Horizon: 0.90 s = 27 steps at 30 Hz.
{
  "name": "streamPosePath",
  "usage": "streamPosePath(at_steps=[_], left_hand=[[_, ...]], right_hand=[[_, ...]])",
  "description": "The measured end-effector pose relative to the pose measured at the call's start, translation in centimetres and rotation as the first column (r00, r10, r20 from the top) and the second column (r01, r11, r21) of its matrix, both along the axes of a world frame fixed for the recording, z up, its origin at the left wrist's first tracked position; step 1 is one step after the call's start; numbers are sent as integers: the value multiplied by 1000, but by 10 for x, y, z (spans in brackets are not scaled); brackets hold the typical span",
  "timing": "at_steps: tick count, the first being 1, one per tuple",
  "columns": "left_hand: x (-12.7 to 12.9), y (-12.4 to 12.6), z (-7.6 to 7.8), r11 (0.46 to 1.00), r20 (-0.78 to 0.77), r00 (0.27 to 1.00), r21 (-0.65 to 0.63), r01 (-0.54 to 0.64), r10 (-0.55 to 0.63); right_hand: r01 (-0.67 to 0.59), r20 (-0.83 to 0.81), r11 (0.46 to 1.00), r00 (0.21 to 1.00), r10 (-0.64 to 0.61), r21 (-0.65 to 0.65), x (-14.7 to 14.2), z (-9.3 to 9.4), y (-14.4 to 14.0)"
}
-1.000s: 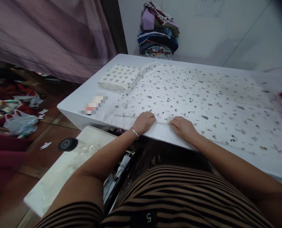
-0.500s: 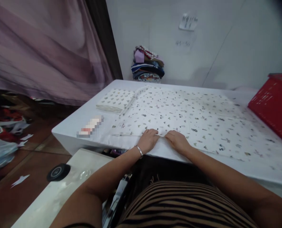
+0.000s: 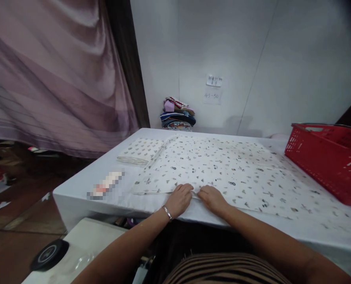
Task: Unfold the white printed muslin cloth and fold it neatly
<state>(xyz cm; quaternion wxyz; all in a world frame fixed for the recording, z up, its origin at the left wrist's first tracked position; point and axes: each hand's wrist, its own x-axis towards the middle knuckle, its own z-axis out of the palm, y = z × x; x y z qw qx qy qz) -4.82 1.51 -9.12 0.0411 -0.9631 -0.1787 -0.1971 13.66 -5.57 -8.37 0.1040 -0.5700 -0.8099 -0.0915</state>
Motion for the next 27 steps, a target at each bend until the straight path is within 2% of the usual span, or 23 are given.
streamPosePath(at_steps=[5,10,15,18,23,26,27], left_hand=[[-3,0,-2,997,24,1000,-81,8,-6],[0,2,-5,993,44,998,-111,-39,44],[-3,1,-12,993,12,997,-99,-69,70],[-2,-2,-8,994,-38,997,-87,-72,69],[13,-8,4,999,-99,995,-42,-3,-1],[24,-9,4,1000,-144,990,16,-14,16],[27,-9,2,1000,-156,988,1,-20,20]], right_hand=[[-45,-67,999,997,46,16,-7,0,-18],[30,-4,999,1000,-30,34,-7,-4,-18],[27,11,998,1000,-28,60,-6,-8,-13],[7,33,999,999,-9,46,-6,-7,-13],[18,-7,1000,1000,-18,13,-4,-4,-13],[64,-16,998,998,-65,-23,-2,-7,-12],[68,-5,997,998,-68,-48,-1,-9,-13]])
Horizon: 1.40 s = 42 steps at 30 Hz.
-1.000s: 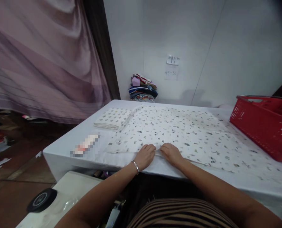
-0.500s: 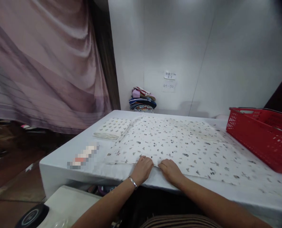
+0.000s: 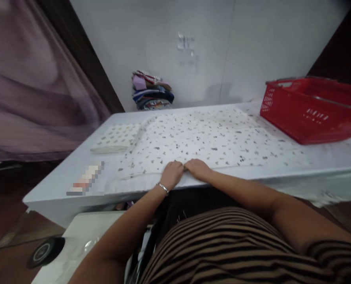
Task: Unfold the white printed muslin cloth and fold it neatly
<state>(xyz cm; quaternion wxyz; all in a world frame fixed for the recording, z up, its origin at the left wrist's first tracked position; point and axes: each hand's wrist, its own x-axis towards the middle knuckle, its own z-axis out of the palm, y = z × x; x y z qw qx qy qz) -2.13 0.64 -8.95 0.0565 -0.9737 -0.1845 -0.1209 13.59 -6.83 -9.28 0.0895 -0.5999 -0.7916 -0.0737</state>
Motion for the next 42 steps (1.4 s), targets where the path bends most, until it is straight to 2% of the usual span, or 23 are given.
streamPosePath(at_steps=[5,12,18,27,32,37,42], left_hand=[[5,4,-10,1000,33,999,4,5,-6],[11,6,-6,998,-2,1000,-65,-18,18],[13,3,-1,997,-26,1000,-77,4,-6],[13,-2,4,999,-49,998,-24,36,-37],[29,-6,8,991,-8,991,0,133,-133],[50,-6,6,978,-11,977,0,211,-211],[55,-5,1,984,-46,983,2,178,-178]], right_hand=[[41,35,999,999,-41,-5,20,-11,-10],[80,91,997,993,-81,11,45,-10,-29],[38,57,999,998,-38,-1,48,-15,-29],[39,17,999,999,-38,-38,47,-10,-32],[73,-33,995,997,-75,-64,48,-8,-27],[82,-69,994,994,-87,-75,52,-10,-26],[82,-60,996,995,-85,-45,53,-11,-31]])
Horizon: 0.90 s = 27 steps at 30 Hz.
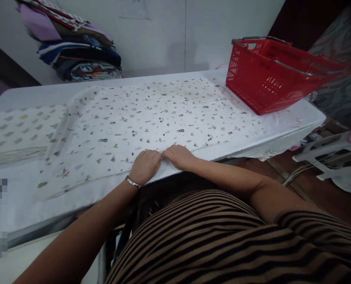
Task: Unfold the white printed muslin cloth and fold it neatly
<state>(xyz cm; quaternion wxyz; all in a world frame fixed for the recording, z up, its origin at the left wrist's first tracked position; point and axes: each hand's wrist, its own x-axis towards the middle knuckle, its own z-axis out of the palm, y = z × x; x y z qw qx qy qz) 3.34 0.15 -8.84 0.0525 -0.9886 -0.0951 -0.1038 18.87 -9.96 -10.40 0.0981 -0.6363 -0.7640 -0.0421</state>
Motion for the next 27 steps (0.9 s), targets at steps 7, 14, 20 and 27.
streamPosePath(at_steps=[7,14,20,27], left_hand=[[-4,2,-3,996,18,998,-55,-66,67],[-1,5,-1,973,-20,994,-204,-107,106],[-2,5,1,969,-44,993,-219,-117,110],[1,-6,1,996,-20,999,-81,-31,29]], right_hand=[[45,83,994,995,-53,95,22,-2,-21],[131,107,989,985,-138,73,60,-1,-46],[173,121,985,977,-174,17,79,1,-58],[138,40,984,990,-134,-114,88,10,-57]])
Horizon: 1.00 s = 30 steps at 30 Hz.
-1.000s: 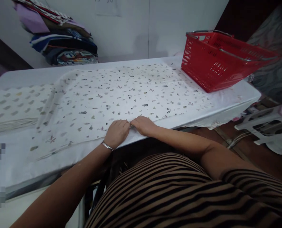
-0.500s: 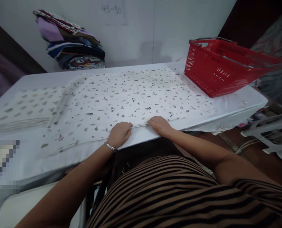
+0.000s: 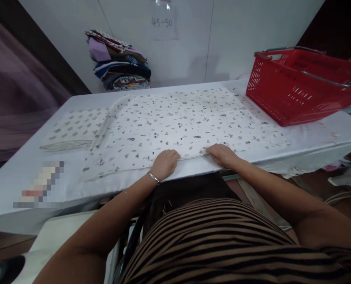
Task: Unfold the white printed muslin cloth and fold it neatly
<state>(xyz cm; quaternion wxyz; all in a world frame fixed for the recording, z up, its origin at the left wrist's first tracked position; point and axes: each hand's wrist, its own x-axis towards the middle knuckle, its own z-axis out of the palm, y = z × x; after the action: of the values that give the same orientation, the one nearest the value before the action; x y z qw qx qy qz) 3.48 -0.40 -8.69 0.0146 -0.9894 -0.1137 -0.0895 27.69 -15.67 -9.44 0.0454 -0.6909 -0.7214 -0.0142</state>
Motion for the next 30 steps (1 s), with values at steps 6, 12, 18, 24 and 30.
streamPosePath(at_steps=[6,12,18,24,30], left_hand=[[32,-19,2,989,49,995,127,81,-87],[62,-24,2,963,18,981,197,184,-191],[70,-24,-4,971,6,986,173,165,-169],[66,-21,-4,997,30,997,24,69,-70],[65,-18,-3,996,49,998,-79,46,-42]], right_hand=[[95,-133,995,986,-97,-22,2,3,4],[125,-170,992,977,-127,-24,0,6,6],[84,-65,995,995,-80,59,-4,-4,2],[96,44,987,994,-102,129,9,-13,-9],[127,65,982,988,-137,140,35,-16,-23]])
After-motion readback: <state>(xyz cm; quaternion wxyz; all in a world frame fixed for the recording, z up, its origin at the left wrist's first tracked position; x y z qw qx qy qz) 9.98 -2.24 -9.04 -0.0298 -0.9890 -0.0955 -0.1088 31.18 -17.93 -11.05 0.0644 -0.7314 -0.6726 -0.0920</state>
